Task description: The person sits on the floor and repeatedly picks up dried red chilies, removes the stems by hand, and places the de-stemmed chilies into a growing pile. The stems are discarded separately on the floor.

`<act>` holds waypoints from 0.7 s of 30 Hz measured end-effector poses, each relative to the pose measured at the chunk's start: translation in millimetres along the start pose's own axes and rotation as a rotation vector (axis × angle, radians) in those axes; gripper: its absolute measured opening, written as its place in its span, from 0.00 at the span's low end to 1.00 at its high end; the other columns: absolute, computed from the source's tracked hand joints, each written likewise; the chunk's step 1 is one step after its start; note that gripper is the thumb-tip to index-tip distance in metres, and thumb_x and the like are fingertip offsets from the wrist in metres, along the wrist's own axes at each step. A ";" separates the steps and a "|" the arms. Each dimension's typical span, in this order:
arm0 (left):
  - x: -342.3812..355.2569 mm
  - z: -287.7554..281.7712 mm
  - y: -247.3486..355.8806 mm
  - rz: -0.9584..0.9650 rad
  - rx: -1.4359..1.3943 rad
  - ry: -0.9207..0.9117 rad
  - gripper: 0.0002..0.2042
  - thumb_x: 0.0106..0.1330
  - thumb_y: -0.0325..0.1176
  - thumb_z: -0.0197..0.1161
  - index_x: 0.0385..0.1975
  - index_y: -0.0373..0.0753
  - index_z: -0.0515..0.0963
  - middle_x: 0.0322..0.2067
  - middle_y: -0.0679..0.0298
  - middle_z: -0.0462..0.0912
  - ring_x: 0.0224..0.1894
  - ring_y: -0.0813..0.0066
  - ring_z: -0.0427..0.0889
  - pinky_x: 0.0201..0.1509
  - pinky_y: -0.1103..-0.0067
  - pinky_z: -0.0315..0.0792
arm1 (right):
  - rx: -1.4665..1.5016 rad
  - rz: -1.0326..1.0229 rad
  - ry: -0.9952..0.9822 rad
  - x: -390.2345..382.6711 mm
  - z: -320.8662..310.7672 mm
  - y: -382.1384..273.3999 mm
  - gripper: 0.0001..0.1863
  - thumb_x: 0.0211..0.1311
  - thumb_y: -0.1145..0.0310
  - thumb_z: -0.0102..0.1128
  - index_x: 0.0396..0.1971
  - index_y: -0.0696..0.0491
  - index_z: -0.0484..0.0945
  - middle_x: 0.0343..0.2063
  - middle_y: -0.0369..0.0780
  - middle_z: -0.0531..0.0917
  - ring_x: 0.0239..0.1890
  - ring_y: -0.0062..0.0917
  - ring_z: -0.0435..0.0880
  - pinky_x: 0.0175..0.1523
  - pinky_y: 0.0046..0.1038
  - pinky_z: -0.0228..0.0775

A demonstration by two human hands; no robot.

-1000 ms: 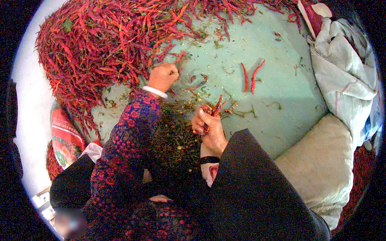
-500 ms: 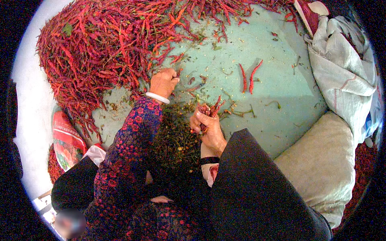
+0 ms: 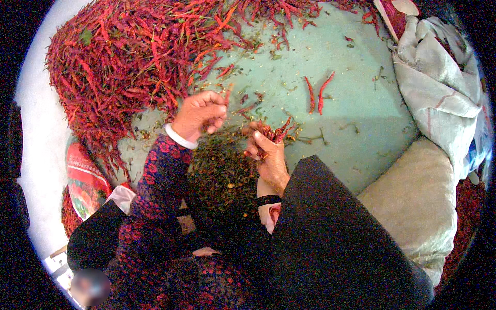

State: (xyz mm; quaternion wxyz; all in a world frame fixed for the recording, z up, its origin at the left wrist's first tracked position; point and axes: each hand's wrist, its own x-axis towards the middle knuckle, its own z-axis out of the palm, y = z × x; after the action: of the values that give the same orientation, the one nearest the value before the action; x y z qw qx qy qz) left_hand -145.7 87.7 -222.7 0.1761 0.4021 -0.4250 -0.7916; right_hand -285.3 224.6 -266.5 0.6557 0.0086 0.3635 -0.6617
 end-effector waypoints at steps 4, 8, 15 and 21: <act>-4.6 13.6 -16.9 -0.073 -0.074 -0.039 0.07 0.53 0.28 0.61 0.28 0.34 0.72 0.21 0.64 0.75 0.18 0.82 0.72 0.16 0.87 0.63 | 0.032 0.014 0.018 4.2 3.2 4.1 0.13 0.55 0.68 0.54 0.40 0.55 0.72 0.28 0.33 0.75 0.18 0.12 0.61 0.19 0.13 0.49; 0.4 20.2 -33.7 -0.094 -0.005 -0.081 0.05 0.54 0.29 0.60 0.26 0.35 0.73 0.19 0.65 0.76 0.17 0.82 0.73 0.15 0.88 0.63 | 0.024 0.021 0.068 4.2 4.6 2.4 0.12 0.55 0.69 0.54 0.39 0.54 0.72 0.22 0.28 0.70 0.19 0.11 0.61 0.19 0.14 0.47; -0.1 21.9 -33.7 -0.082 0.254 -0.148 0.07 0.53 0.30 0.61 0.25 0.35 0.73 0.19 0.66 0.75 0.19 0.84 0.72 0.17 0.88 0.65 | -0.059 0.073 0.111 7.9 6.6 -1.4 0.08 0.54 0.69 0.55 0.33 0.55 0.73 0.19 0.30 0.72 0.18 0.11 0.63 0.19 0.14 0.50; 0.6 17.4 -16.0 0.166 0.510 -0.055 0.11 0.52 0.33 0.62 0.29 0.35 0.70 0.18 0.68 0.72 0.22 0.84 0.71 0.20 0.85 0.65 | -0.274 0.045 0.063 5.5 11.6 -1.3 0.04 0.50 0.72 0.58 0.26 0.55 0.74 0.18 0.32 0.74 0.16 0.13 0.67 0.18 0.15 0.54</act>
State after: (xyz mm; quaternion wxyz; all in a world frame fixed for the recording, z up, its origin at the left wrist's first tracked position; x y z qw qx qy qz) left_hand -158.7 105.9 -230.5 0.1216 0.3754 -0.6470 -0.6525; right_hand -281.8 214.0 -260.1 0.6536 -0.0520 0.4705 -0.5906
